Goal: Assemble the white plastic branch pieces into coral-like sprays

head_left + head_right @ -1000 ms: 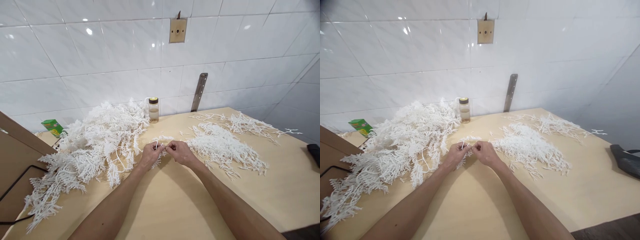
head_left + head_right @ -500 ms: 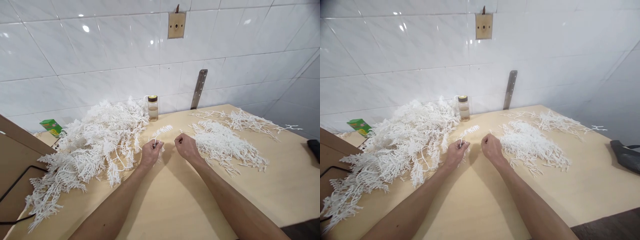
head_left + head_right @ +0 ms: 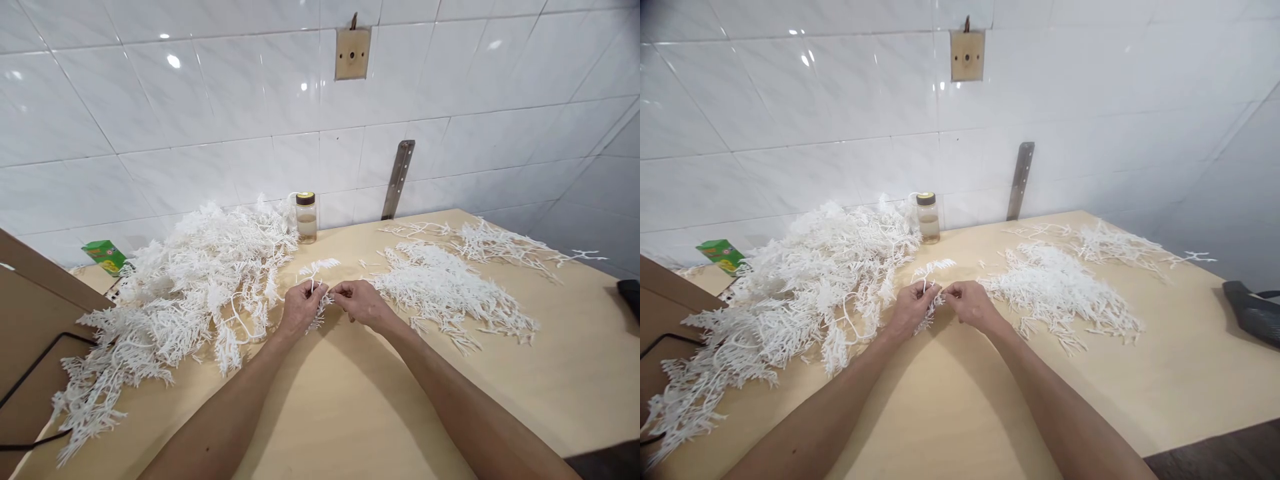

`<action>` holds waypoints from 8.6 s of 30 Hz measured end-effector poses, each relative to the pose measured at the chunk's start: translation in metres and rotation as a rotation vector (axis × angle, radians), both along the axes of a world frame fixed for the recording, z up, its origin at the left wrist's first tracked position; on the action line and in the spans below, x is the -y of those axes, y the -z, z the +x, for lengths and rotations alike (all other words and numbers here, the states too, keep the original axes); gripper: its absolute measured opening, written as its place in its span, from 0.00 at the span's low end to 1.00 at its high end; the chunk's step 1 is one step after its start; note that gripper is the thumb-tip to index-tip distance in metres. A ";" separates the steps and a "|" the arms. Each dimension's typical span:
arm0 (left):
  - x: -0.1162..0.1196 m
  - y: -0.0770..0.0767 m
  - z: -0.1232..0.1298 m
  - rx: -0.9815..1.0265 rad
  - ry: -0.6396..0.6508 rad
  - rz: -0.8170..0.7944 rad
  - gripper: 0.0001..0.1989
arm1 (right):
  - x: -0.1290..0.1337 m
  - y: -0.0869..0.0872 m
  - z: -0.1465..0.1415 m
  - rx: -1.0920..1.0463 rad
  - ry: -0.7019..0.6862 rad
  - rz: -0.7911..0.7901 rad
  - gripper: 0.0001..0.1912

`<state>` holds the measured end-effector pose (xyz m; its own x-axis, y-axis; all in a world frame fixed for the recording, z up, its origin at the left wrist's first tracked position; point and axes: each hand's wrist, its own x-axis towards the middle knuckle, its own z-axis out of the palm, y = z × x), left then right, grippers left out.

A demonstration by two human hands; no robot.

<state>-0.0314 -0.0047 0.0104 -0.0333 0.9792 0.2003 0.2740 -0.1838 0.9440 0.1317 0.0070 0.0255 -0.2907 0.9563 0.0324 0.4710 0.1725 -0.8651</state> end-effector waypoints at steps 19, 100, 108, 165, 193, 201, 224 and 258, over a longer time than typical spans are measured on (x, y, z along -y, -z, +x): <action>-0.001 -0.004 -0.002 -0.298 0.037 -0.043 0.16 | -0.004 0.005 -0.004 0.185 0.127 0.276 0.09; -0.001 0.011 -0.003 -0.239 -0.026 0.023 0.15 | -0.001 0.019 -0.008 0.127 0.168 0.222 0.10; 0.001 0.016 -0.001 -0.536 -0.067 0.147 0.10 | 0.007 0.019 -0.022 0.156 0.192 0.244 0.08; 0.001 0.012 -0.003 -0.004 -0.032 0.134 0.15 | -0.007 0.015 0.009 -0.129 0.205 -0.047 0.16; 0.005 0.008 0.000 0.054 -0.050 0.094 0.19 | -0.024 0.012 0.035 0.298 0.560 0.295 0.04; 0.002 0.008 -0.001 0.173 -0.013 0.049 0.20 | -0.021 0.012 0.043 0.119 0.532 0.347 0.07; 0.000 0.000 -0.001 0.130 0.000 0.084 0.15 | -0.001 0.011 -0.004 -0.306 0.098 -0.028 0.15; 0.001 -0.002 -0.007 0.341 0.325 -0.205 0.15 | -0.010 0.020 0.003 -0.322 0.201 -0.013 0.11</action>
